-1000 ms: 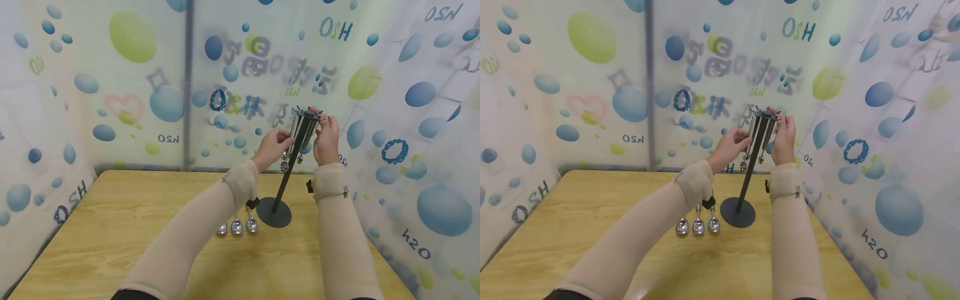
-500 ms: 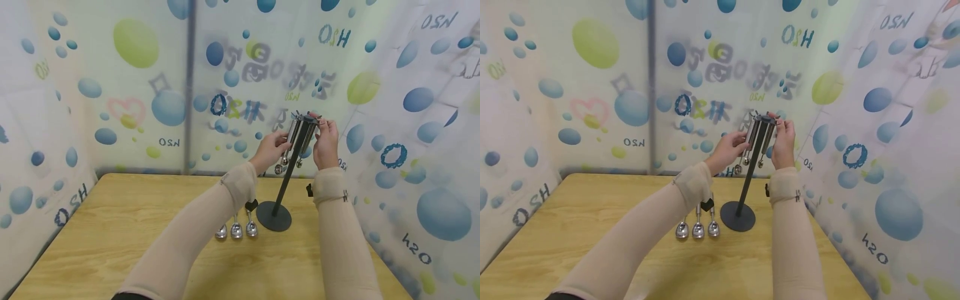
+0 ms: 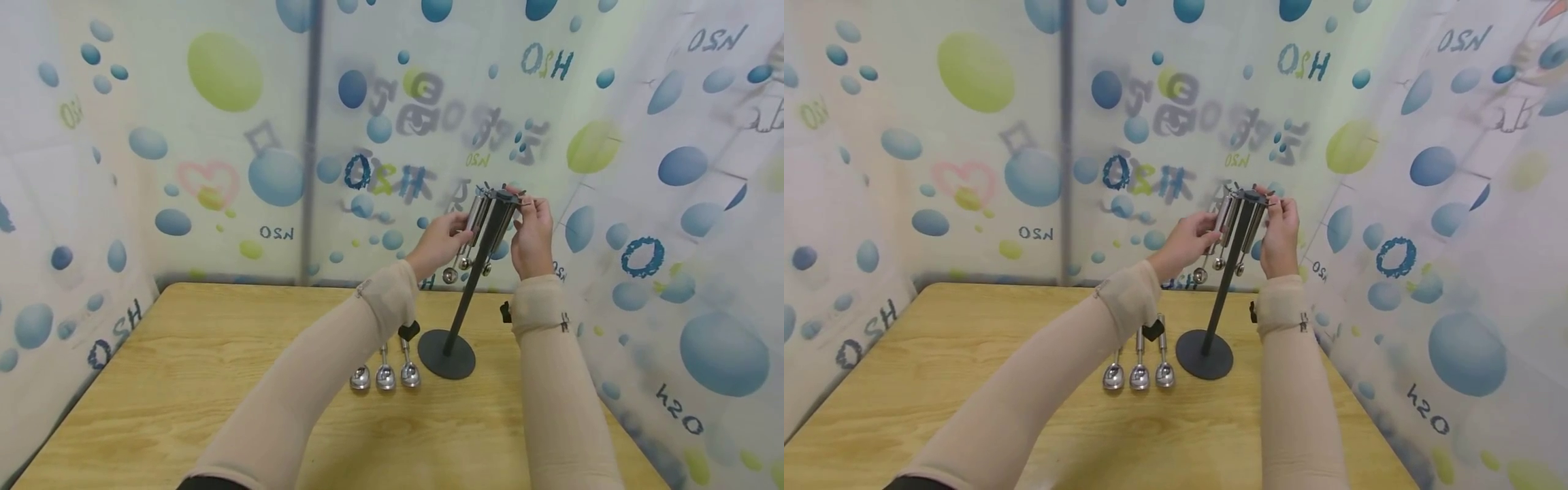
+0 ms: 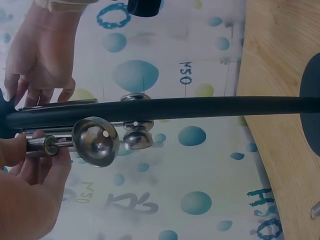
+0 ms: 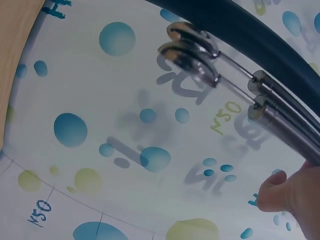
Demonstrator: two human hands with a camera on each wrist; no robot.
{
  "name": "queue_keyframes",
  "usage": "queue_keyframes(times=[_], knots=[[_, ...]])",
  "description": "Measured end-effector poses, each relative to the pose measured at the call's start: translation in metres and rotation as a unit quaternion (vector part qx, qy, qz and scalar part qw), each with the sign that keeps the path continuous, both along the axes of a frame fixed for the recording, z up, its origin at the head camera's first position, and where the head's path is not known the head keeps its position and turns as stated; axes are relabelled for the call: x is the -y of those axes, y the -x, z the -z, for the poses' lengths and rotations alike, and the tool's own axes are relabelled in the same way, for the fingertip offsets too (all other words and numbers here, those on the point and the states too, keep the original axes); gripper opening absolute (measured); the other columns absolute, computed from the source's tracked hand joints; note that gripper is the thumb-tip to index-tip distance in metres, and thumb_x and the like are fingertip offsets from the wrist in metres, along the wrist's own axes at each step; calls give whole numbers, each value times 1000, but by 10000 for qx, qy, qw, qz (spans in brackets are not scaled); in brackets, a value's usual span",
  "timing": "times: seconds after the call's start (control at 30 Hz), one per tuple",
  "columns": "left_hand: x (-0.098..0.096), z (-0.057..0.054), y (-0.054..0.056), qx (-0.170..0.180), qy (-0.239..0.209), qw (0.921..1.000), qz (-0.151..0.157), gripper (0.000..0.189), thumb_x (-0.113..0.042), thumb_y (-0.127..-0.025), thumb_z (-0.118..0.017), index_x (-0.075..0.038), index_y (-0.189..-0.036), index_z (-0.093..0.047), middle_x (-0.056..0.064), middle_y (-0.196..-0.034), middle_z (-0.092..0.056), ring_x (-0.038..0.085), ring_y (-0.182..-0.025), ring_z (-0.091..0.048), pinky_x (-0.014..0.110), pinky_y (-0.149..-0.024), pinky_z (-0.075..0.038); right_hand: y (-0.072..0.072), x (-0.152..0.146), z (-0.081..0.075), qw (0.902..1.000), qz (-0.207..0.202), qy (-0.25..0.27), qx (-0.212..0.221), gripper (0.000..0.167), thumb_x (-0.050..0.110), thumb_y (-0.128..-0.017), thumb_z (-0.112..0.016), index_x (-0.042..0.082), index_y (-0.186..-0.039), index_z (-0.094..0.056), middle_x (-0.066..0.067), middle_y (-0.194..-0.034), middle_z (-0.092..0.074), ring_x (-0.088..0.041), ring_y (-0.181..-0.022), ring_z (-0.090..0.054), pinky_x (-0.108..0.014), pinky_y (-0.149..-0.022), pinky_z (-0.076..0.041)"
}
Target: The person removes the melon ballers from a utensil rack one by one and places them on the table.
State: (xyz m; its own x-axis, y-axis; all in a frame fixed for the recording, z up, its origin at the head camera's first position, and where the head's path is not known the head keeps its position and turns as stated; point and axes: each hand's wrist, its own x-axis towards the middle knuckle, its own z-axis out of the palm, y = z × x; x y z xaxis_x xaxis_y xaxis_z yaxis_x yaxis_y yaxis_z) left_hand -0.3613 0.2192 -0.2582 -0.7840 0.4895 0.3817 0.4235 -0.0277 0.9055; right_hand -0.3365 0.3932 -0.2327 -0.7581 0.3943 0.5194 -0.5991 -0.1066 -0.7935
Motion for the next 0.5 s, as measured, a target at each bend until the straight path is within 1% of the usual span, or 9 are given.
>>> queue_keyframes(times=[0.07, 0.13, 0.2, 0.3, 0.37, 0.5], knots=[[0, -2, 0, 80, -115, 9999, 36, 40, -12, -105, -57, -7, -144, -54, 7, -128, -67, 18, -115, -64, 36, -97, -53, 0, 1, 0, 9997, -129, 108, -149, 16, 23, -110, -42, 10, -103, -47, -9, -140, -59, -15, -121, -51, -37, -99, -20], [0, -3, 1, 151, -181, 9997, 54, 40, -11, -105, -56, -7, -145, -53, 7, -127, -67, 17, -115, -64, 36, -97, -52, 0, 2, 0, 9989, -236, 293, -279, 15, 21, -110, -43, 9, -102, -47, -11, -137, -60, -16, -115, -54, -35, -98, -24], [1, -4, 1, 206, -211, 9995, 80, 40, -10, -105, -56, -7, -145, -53, 6, -127, -67, 17, -114, -64, 36, -96, -53, 1, 3, 1, 9976, -328, 492, -368, 14, 20, -109, -44, 8, -102, -48, -11, -132, -62, -16, -109, -56, -33, -96, -29], [3, -4, 2, 198, -189, 9996, 16, 43, -10, -105, -57, -8, -147, -51, 6, -127, -66, 18, -112, -64, 35, -94, -53, 2, 4, 1, 9960, -342, 687, -465, 13, 17, -109, -46, 6, -101, -49, -10, -122, -65, -16, -100, -58, -30, -94, -36], [5, -5, 3, 167, -160, 9997, -51, 46, -12, -104, -57, -10, -149, -50, 5, -128, -65, 18, -112, -63, 35, -93, -54, 3, 5, 1, 9959, -293, 691, -501, 13, 15, -109, -46, 6, -100, -49, -9, -119, -66, -16, -96, -57, -29, -92, -38], [8, -5, 3, 86, -161, 9998, -115, 48, -12, -104, -59, -13, -151, -49, 6, -126, -65, 20, -110, -63, 34, -90, -55, 3, 6, 1, 9963, -216, 677, -480, 13, 15, -109, -46, 6, -100, -50, -7, -116, -66, -16, -94, -56, -29, -91, -36]])
